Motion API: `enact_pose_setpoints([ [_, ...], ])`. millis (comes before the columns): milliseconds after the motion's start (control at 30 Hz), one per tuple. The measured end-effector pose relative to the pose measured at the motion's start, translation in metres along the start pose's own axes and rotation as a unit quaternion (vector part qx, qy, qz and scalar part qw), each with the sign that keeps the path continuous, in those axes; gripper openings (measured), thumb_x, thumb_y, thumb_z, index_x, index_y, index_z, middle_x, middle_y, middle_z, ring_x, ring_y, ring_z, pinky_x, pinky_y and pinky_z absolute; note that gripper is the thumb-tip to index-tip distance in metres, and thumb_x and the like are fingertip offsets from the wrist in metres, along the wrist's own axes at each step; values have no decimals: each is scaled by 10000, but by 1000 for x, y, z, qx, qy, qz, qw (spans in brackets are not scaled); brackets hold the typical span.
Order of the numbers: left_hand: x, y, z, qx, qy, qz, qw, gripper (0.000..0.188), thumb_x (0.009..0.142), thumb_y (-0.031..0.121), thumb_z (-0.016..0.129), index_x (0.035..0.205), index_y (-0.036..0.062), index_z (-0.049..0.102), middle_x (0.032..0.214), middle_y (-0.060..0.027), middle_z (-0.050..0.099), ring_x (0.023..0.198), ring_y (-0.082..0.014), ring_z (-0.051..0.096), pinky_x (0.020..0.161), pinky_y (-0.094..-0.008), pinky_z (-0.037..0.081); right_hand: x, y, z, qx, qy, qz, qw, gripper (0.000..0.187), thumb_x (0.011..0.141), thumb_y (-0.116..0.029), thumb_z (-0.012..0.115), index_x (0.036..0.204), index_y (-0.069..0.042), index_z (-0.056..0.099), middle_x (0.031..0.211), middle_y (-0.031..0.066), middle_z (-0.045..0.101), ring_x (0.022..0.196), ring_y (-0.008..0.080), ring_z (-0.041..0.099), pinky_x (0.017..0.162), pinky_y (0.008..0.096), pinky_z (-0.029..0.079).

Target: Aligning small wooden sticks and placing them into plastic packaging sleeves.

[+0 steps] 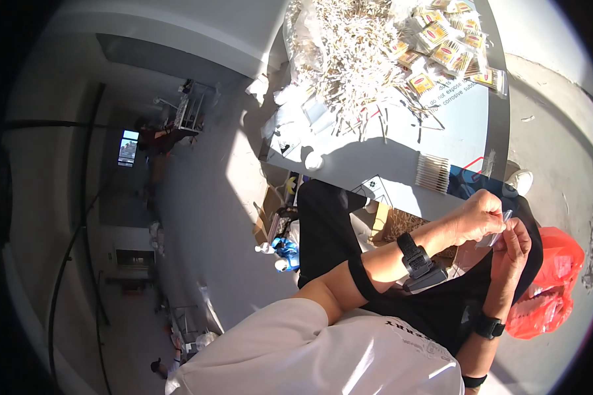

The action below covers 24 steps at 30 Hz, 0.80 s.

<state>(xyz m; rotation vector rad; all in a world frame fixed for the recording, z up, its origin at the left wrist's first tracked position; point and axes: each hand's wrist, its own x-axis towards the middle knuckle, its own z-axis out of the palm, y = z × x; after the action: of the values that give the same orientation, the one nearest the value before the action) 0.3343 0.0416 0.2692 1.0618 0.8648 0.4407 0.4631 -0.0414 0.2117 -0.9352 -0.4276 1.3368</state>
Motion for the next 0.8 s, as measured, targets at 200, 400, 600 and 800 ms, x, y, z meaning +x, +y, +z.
enact_pose_setpoints([
  [200, 3, -16, 1, 153, 94, 160, 971, 44, 711, -18, 586, 738, -22, 552, 593, -109, 537, 536, -223, 542, 452, -329, 396, -5, -21, 2, -66, -11, -1, 998, 139, 882, -97, 580, 756, -53, 542, 645, -61, 443, 570, 24, 357, 523, 183, 275],
  [400, 17, 10, 3, 370, 29, 321, 871, 252, 736, -111, 525, 915, 33, 628, 723, -91, 606, 656, -221, 616, 567, -318, 464, -17, -41, 30, -295, 85, -125, 943, 174, 886, -113, 636, 769, -14, 554, 650, -61, 456, 617, 12, 367, 531, 194, 305],
  [600, 73, 24, 12, 227, 7, 158, 961, 77, 805, -50, 604, 864, -12, 635, 711, 0, 623, 608, -44, 552, 546, -191, 450, -10, -11, 2, 158, 235, 90, 955, 203, 889, -216, 661, 920, -20, 617, 758, -14, 566, 605, 51, 468, 542, 190, 380],
  [800, 118, -2, 9, 248, -45, 183, 950, 89, 796, -34, 647, 884, -26, 639, 735, -9, 644, 649, -50, 569, 597, -198, 463, 25, 10, -7, 295, 248, 48, 921, 148, 854, -129, 680, 940, -16, 642, 754, 0, 577, 613, 63, 468, 506, 208, 352],
])
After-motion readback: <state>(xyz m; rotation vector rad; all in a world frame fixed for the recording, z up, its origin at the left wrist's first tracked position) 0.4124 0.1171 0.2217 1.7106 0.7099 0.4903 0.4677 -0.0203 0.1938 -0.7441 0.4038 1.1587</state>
